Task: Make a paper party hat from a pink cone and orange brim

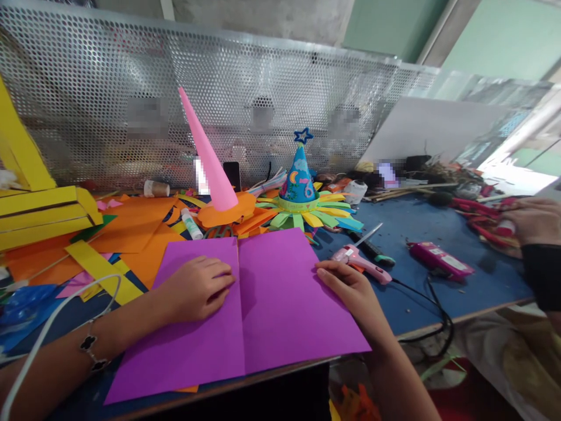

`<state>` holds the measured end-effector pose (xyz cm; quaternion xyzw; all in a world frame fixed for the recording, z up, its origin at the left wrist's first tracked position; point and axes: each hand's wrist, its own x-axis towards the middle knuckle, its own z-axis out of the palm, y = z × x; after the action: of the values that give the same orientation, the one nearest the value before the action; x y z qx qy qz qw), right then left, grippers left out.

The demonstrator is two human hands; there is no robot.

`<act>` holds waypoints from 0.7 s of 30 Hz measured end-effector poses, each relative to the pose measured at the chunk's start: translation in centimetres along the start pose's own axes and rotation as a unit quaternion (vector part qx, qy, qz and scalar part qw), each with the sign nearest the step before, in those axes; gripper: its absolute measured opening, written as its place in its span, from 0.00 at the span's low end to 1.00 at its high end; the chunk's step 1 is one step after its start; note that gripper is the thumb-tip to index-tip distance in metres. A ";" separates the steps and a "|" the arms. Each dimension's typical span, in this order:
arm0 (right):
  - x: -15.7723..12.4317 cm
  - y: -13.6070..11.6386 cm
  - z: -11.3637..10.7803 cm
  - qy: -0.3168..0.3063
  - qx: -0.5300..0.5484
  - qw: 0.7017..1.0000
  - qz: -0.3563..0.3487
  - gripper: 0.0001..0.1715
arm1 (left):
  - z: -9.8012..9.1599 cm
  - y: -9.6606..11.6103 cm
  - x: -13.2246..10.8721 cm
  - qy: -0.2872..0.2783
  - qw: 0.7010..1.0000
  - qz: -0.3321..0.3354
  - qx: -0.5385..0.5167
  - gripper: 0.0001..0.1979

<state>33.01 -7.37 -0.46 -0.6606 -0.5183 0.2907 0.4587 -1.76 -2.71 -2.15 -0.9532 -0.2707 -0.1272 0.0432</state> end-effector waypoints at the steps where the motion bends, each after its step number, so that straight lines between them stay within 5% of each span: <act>1: 0.1 0.1 0.0 -0.006 0.000 1.000 0.000 0.30 | 0.0 0.1 0.0 -0.005 1.000 -0.001 0.003 0.14; 15: -4.5 -0.4 -1.1 0.009 0.014 0.999 0.049 0.20 | 0.1 0.5 0.0 -0.027 0.999 -0.019 0.011 0.17; 21: -5.1 -0.7 -1.2 0.001 -0.010 1.000 0.029 0.27 | 0.1 0.5 0.0 -0.026 0.999 -0.014 0.017 0.16</act>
<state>32.26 -12.60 0.21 -0.6805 -0.5011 0.2978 0.4441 -1.46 -3.10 -2.21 -0.9515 -0.2872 -0.0984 0.0505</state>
